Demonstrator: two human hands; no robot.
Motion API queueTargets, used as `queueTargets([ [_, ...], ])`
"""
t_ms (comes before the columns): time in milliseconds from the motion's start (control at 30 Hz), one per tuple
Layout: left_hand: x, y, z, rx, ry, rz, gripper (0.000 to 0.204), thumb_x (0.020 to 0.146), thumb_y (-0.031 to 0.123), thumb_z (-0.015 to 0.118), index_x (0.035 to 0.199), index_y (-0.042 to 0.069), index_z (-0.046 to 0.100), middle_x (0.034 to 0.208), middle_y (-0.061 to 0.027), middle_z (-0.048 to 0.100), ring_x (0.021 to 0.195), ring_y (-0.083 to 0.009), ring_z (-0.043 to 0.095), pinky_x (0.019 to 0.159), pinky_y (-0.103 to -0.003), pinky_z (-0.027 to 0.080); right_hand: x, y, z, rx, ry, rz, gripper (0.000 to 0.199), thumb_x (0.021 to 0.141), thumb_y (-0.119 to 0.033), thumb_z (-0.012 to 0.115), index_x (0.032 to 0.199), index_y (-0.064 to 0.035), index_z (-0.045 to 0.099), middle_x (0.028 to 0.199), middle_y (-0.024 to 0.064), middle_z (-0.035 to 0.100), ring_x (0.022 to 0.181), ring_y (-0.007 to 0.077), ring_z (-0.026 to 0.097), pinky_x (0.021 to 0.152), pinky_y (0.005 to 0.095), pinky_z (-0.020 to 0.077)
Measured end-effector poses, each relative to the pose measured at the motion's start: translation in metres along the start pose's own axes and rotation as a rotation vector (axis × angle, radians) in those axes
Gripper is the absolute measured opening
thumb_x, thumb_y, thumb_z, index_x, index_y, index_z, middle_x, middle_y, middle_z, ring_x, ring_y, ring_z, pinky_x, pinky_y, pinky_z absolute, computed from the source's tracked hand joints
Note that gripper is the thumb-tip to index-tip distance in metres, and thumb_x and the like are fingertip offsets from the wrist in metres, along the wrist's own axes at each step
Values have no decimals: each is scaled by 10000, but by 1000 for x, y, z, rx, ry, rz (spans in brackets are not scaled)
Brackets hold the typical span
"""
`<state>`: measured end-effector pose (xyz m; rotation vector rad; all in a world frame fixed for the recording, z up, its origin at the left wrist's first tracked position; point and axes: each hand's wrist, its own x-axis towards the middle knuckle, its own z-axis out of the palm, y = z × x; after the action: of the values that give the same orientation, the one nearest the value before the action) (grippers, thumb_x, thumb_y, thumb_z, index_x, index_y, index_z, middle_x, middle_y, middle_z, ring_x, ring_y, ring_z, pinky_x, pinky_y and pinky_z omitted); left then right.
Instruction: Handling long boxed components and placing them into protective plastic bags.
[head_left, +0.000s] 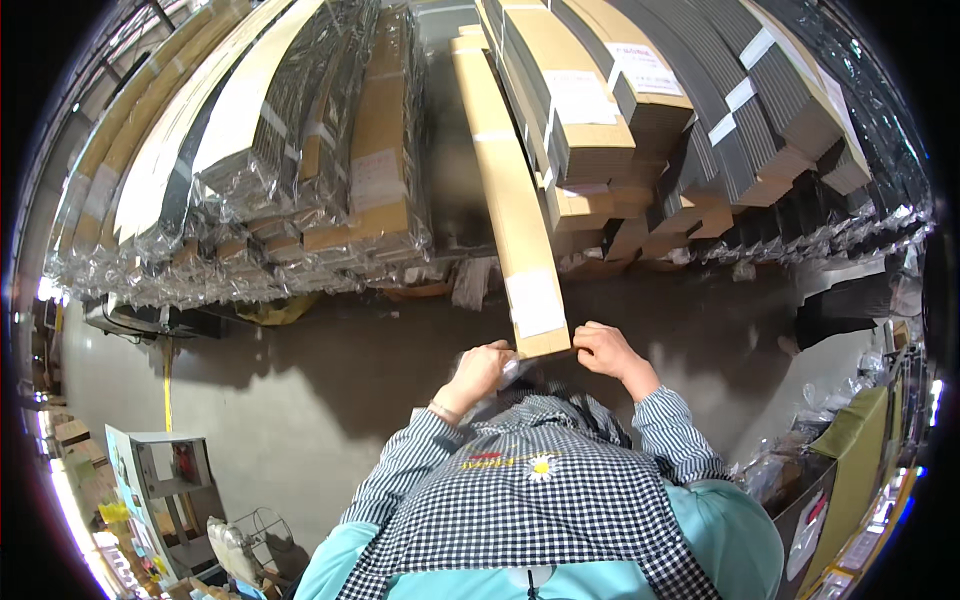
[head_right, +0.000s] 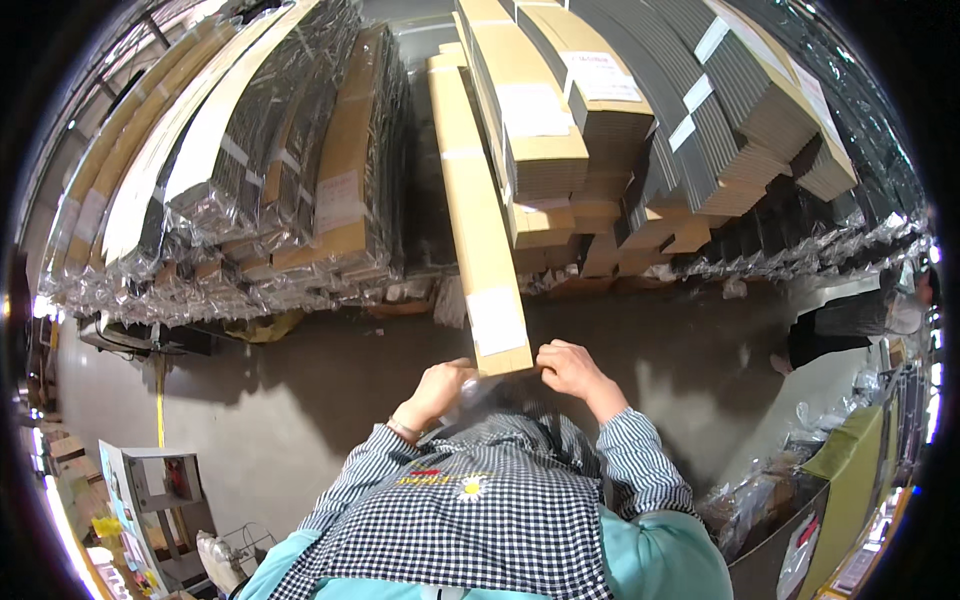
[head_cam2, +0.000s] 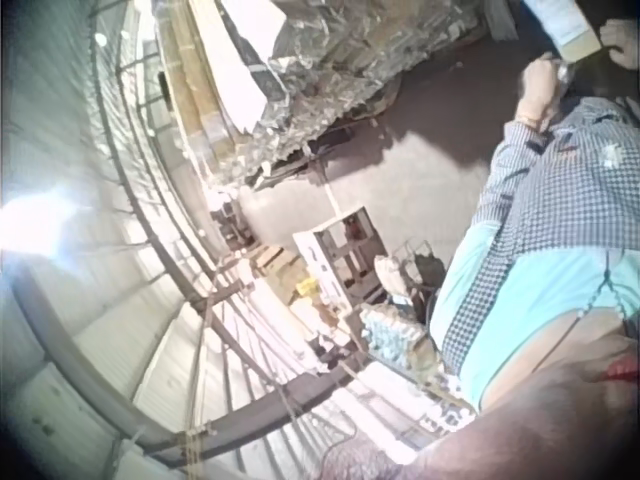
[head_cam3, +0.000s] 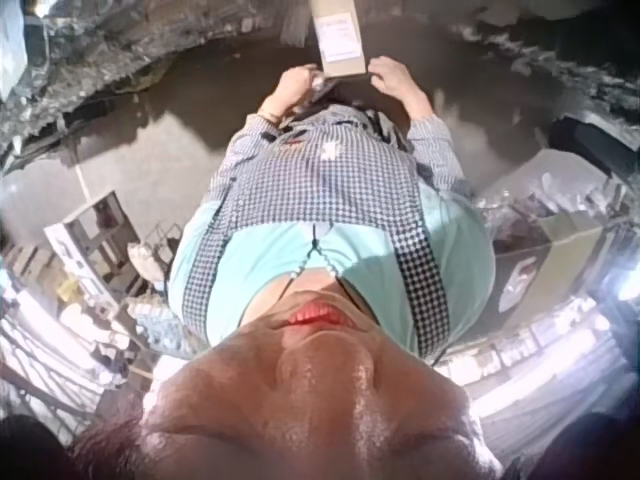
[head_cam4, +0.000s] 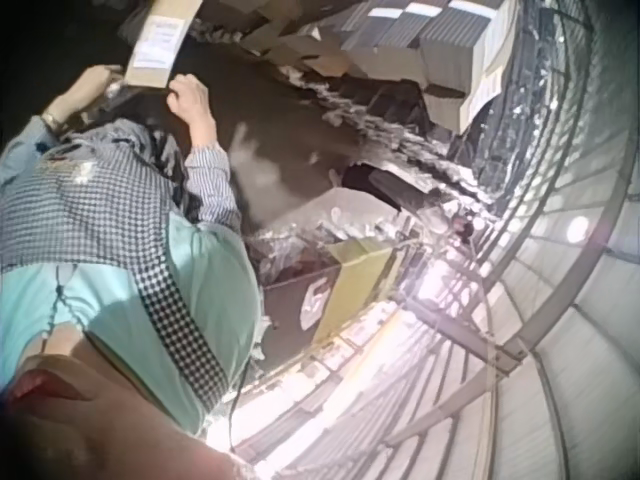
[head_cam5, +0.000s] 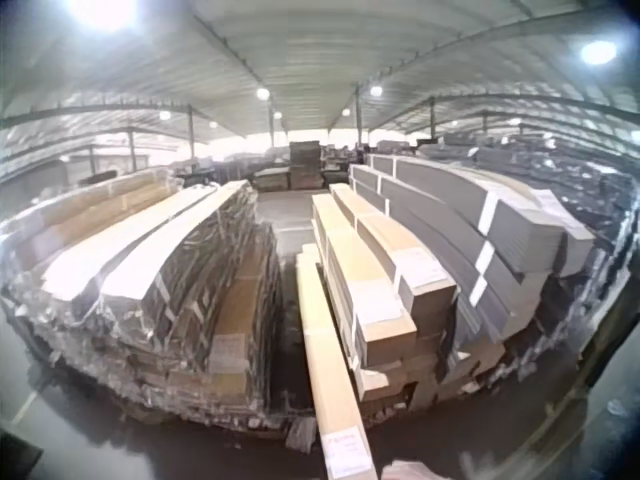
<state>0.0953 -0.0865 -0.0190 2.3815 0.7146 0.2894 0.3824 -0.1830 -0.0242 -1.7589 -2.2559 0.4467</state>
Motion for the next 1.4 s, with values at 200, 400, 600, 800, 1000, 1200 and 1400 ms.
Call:
queueTargets([
  [200, 26, 1, -40, -747, 69, -57, 166, 773, 31, 770, 903, 34, 667, 961, -33, 644, 842, -146, 616, 768, -286, 503, 27, -8, -21, 1338, 284, 216, 58, 818, 1, 539, 791, -20, 586, 737, -9, 572, 671, 93, 518, 646, 232, 417],
  [400, 47, -39, -22, -300, -79, -313, 356, 854, 239, 764, 1058, -33, 660, 1020, -155, 711, 942, -302, 671, 850, -396, 528, 50, -5, 42, 485, 621, 289, 46, 864, -20, 616, 907, -10, 607, 882, 139, 642, 848, 279, 658, 767, 363, 516],
  [600, 89, -57, -1, -260, 552, -345, 365, 946, 383, 613, 1104, 56, 652, 1151, -248, 656, 1082, -400, 627, 905, -465, 489, 102, 12, 33, 686, 740, 400, 88, 892, 0, 592, 979, -13, 603, 946, 172, 669, 909, 361, 671, 789, 387, 531],
  [800, 92, -50, -44, -426, 201, -203, 217, 932, 266, 665, 1029, 75, 630, 933, -151, 684, 909, -313, 652, 821, -400, 500, 93, 28, 27, 437, 619, 344, 65, 929, -45, 575, 985, -16, 593, 841, 198, 661, 789, 347, 689, 681, 363, 519],
  [1000, 114, -123, 46, -794, 467, -360, 389, 989, 371, 586, 1126, 12, 637, 1036, -151, 685, 938, -291, 632, 804, -411, 471, 137, 59, 35, 1501, 461, 687, 77, 867, -94, 584, 798, -79, 613, 616, 15, 550, 550, 146, 536, 499, 289, 382],
  [1200, 104, -65, 62, -1491, 587, -985, 228, 924, 190, 659, 981, -30, 682, 842, -59, 652, 666, -155, 587, 558, -303, 437, 125, 70, 70, 1488, 373, 912, 113, 831, -79, 605, 720, -100, 599, 656, 32, 555, 544, 151, 526, 464, 318, 392],
  [1400, 104, -40, 2, -1377, 706, -922, 94, 886, 13, 616, 850, -56, 668, 770, -85, 642, 586, -161, 574, 507, -325, 447, 168, 27, 57, 1684, 556, 924, 94, 895, -64, 526, 911, -42, 616, 852, 96, 625, 749, 254, 617, 676, 401, 502],
])
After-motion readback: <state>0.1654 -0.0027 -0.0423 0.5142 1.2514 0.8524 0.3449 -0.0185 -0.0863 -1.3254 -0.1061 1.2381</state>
